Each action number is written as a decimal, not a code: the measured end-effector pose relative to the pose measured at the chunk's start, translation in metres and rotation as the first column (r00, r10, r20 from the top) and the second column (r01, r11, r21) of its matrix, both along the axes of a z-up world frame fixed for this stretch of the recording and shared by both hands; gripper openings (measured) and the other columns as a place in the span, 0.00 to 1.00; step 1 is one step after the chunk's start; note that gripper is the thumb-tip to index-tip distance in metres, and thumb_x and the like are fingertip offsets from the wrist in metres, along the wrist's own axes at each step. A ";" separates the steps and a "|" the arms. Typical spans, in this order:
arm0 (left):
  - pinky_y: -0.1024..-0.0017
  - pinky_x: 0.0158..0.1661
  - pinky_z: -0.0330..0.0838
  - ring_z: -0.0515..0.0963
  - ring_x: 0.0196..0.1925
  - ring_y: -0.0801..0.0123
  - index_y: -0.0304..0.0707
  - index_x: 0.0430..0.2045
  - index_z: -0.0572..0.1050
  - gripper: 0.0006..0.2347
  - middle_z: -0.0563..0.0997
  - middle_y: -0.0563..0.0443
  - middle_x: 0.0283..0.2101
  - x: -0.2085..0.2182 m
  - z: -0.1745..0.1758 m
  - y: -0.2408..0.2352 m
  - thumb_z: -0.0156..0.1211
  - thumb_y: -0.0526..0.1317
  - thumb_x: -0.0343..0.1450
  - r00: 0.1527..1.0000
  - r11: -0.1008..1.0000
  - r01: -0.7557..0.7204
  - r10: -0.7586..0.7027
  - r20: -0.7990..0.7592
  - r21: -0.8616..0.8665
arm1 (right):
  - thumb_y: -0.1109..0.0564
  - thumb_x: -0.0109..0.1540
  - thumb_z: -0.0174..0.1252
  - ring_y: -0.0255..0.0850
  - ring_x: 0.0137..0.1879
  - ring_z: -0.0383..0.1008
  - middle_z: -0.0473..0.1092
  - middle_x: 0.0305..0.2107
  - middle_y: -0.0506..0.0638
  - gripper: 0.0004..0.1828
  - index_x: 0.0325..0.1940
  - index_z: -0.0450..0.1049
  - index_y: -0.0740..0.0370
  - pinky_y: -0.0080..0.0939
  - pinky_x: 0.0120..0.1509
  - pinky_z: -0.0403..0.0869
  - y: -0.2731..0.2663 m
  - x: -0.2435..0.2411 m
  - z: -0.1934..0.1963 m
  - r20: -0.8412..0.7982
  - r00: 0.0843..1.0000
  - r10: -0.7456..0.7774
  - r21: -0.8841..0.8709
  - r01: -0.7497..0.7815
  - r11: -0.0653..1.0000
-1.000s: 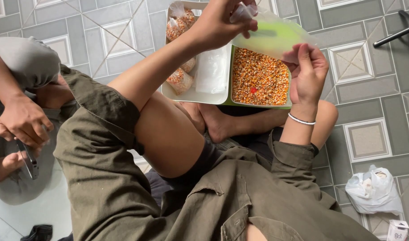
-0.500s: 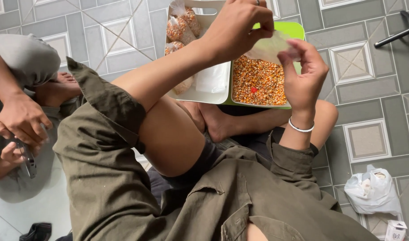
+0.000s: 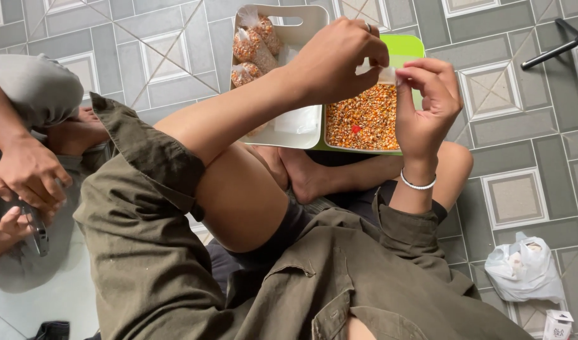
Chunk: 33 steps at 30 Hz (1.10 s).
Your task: The person scoops corn seeds into small plastic bags using a spoon and ties them closed.
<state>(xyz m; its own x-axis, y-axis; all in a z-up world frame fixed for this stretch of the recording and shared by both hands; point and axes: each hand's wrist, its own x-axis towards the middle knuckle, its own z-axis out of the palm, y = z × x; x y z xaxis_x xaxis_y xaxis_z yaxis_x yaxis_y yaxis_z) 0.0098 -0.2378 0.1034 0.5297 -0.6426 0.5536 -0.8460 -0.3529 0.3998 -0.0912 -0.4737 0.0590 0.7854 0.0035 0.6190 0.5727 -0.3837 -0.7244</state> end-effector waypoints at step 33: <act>0.53 0.29 0.88 0.91 0.28 0.45 0.31 0.49 0.78 0.12 0.87 0.38 0.47 0.018 -0.049 0.010 0.75 0.29 0.74 0.930 0.925 -0.329 0.283 0.236 0.187 | 0.55 0.89 0.67 0.36 0.57 0.90 0.87 0.50 0.50 0.10 0.69 0.88 0.63 0.36 0.72 0.89 0.013 0.024 -0.060 -0.324 0.710 0.625 0.858 -0.058 0.510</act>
<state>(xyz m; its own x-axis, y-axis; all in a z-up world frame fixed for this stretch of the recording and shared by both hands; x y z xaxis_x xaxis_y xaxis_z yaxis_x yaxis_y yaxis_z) 0.0280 -0.2273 0.0547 0.6124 -0.5843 0.5325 -0.7364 -0.6667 0.1154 -0.0672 -0.4608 -0.0012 0.9919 0.1271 -0.0044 -0.0792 0.5904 -0.8032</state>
